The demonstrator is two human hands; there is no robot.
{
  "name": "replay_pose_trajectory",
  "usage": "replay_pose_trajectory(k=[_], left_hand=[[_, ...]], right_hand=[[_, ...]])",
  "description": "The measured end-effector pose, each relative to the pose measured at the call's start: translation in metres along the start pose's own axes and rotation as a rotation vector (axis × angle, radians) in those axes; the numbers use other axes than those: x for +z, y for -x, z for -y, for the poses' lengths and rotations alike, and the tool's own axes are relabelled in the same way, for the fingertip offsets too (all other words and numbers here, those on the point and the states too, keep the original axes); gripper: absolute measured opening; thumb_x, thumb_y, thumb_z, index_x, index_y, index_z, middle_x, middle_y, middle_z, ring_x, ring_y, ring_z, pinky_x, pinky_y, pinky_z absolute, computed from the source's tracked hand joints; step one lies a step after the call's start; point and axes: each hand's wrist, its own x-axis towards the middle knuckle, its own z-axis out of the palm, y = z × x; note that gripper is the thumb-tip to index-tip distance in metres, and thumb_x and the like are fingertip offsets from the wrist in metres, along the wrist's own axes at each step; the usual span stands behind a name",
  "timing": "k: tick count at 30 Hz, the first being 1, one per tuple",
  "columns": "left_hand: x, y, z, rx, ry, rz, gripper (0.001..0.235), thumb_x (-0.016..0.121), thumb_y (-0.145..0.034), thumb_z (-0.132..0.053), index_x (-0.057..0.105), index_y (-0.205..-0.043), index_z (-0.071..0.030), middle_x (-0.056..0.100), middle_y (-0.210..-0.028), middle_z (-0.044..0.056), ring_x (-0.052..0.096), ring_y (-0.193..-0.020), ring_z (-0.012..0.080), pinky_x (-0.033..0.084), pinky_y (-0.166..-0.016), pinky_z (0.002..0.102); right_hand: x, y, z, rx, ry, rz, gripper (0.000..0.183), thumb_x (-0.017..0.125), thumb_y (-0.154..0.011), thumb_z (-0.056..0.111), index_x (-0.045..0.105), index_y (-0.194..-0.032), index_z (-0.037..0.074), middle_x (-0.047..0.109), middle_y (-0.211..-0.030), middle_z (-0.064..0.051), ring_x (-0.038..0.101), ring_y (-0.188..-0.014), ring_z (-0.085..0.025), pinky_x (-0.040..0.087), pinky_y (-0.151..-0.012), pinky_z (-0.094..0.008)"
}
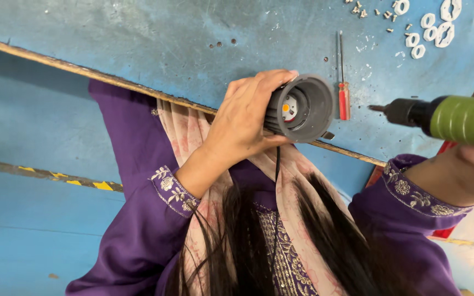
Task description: The person assembles an LED light fixture by placing an LED module into a housing and securing it with screws using a manual screwdriver and an electric power tool.
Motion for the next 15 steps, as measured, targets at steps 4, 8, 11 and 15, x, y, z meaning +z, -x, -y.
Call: replay_pose_trajectory(k=[4,8,11,15], left_hand=[[-0.003,0.002,0.003,0.073,0.017,0.012,0.097,0.098,-0.072,-0.026,0.039,-0.148,-0.015,0.056,-0.149,0.003,0.058,-0.138,0.0246,0.040,-0.116,0.042],[-0.003,0.003,0.004,0.072,0.027,0.017,0.098,0.099,-0.072,-0.024,0.038,-0.148,-0.015,0.056,-0.151,0.001,0.057,-0.139,0.0228,0.040,-0.118,0.042],[-0.002,0.001,0.003,0.054,0.017,0.020,0.099,0.099,-0.071,-0.022,0.038,-0.148,-0.015,0.056,-0.150,0.001,0.057,-0.139,0.0229,0.040,-0.117,0.042],[-0.003,-0.001,0.003,0.034,0.013,0.027,0.100,0.099,-0.066,-0.022,0.039,-0.146,-0.014,0.056,-0.149,0.003,0.057,-0.139,0.0250,0.040,-0.115,0.042]], right_hand=[[0.010,0.000,0.002,-0.013,-0.018,0.042,0.037,0.062,-0.098,0.049,0.061,-0.102,0.012,0.059,-0.075,0.002,0.065,-0.065,-0.008,0.061,-0.058,-0.025],[0.021,-0.008,-0.006,-0.025,-0.074,0.106,0.034,0.063,-0.099,0.046,0.061,-0.101,0.012,0.060,-0.075,0.002,0.067,-0.067,-0.007,0.062,-0.059,-0.025],[0.032,-0.022,-0.013,-0.038,-0.138,0.188,0.032,0.064,-0.099,0.044,0.062,-0.100,0.012,0.061,-0.075,0.002,0.068,-0.068,-0.007,0.062,-0.060,-0.025],[0.056,-0.045,-0.018,0.015,-0.271,0.326,0.028,0.065,-0.100,0.040,0.062,-0.100,0.012,0.062,-0.076,0.002,0.069,-0.069,-0.007,0.063,-0.062,-0.025]])
